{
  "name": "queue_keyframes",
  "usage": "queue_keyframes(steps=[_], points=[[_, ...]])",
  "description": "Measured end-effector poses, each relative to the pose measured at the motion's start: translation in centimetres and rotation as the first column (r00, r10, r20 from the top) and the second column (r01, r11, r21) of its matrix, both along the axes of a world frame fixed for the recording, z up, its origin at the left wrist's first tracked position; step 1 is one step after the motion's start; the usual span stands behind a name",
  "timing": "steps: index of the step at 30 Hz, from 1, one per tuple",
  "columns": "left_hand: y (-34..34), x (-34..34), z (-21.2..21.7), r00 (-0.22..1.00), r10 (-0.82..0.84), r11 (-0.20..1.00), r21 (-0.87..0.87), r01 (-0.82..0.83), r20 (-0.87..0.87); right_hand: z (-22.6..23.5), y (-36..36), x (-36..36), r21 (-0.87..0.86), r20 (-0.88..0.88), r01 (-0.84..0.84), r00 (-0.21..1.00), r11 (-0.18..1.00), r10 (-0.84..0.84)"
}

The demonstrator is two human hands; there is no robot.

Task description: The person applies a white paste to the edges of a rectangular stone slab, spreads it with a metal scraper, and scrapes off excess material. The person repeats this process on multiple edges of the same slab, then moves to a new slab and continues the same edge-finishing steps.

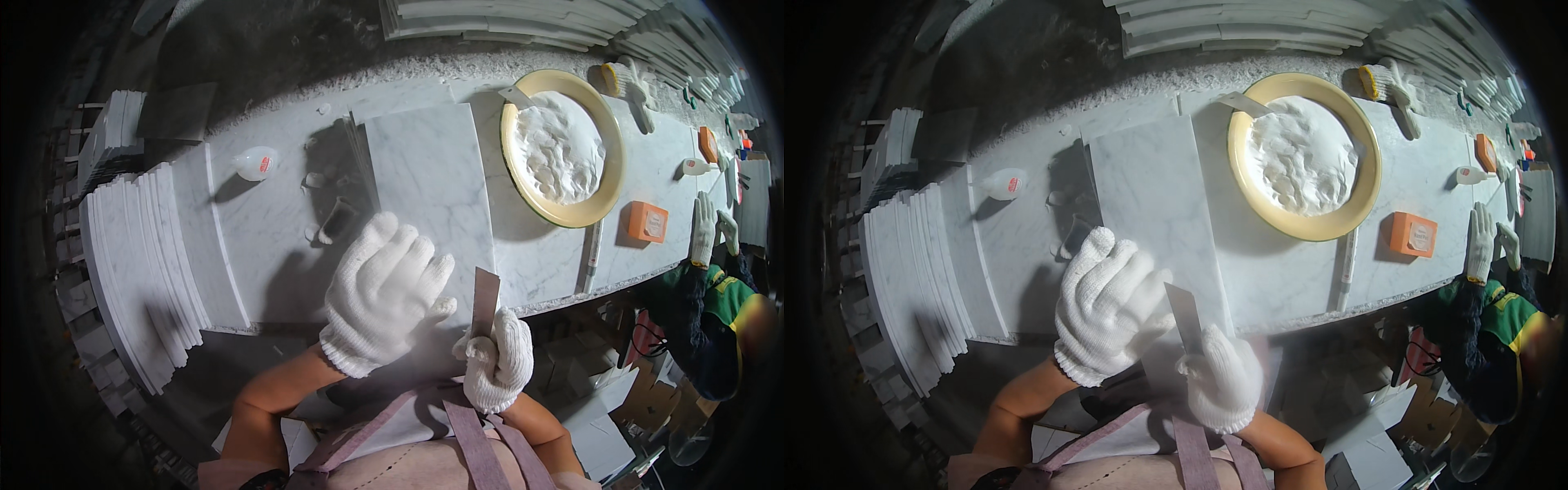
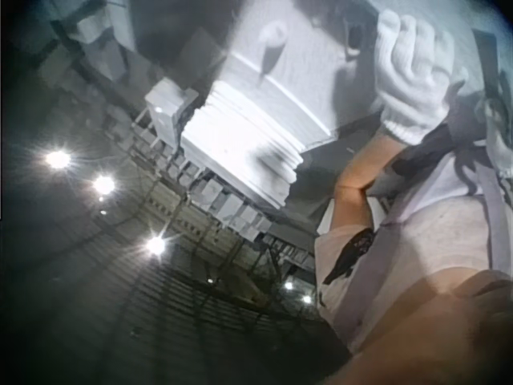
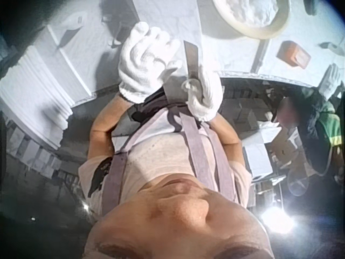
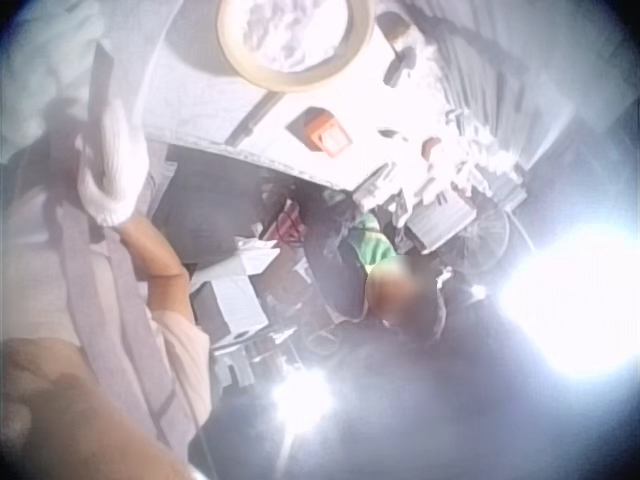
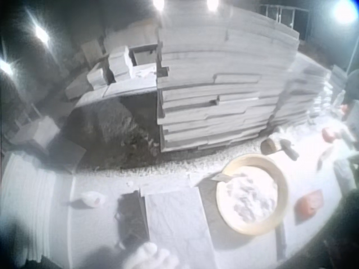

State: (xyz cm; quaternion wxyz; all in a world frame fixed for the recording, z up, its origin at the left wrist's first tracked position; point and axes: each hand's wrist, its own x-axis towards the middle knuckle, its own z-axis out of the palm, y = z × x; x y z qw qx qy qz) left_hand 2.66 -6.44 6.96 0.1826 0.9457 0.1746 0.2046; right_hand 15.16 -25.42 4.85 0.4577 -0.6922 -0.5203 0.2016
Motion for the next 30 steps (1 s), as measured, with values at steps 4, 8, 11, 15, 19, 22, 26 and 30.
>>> queue_keyframes(steps=[4,8,11,15,19,22,26,30], points=[[-0.5,0.2,-0.4,0.983,-0.024,0.980,-0.198,-0.014,-0.184,0.2,0.4,0.4,0.013,0.101,-0.041,0.994,0.999,0.039],[-0.5,0.9,-1.2,0.979,0.029,0.981,-0.180,-0.067,-0.203,0.1,0.6,0.7,0.026,0.065,-0.058,0.996,0.998,0.056],[0.3,1.1,-1.8,0.980,0.197,0.973,0.126,-0.193,-0.024,0.3,0.5,0.4,0.014,-0.044,-0.029,0.999,0.999,0.030],[0.4,0.7,-1.5,0.989,0.133,0.987,0.077,-0.138,0.068,0.6,1.5,0.9,0.008,-0.195,0.065,0.979,0.998,-0.062],[-0.7,-0.2,-0.6,0.998,0.051,0.998,-0.021,-0.052,-0.028,0.1,4.2,4.4,0.008,-0.044,0.139,0.989,0.990,-0.138],[-1.5,-0.8,-0.6,0.998,0.059,0.995,-0.072,-0.061,-0.029,0.6,5.3,7.2,-0.070,-0.279,0.222,0.932,0.972,-0.233],[-2.5,-1.3,-1.6,0.995,0.095,0.993,0.066,-0.095,-0.003,1.9,5.1,10.3,-0.115,-0.091,0.392,0.911,0.913,-0.402],[-2.5,-1.5,-3.0,0.988,0.095,0.995,-0.010,-0.094,0.122,2.0,4.9,11.7,-0.250,-0.039,0.433,0.889,0.866,-0.456]])
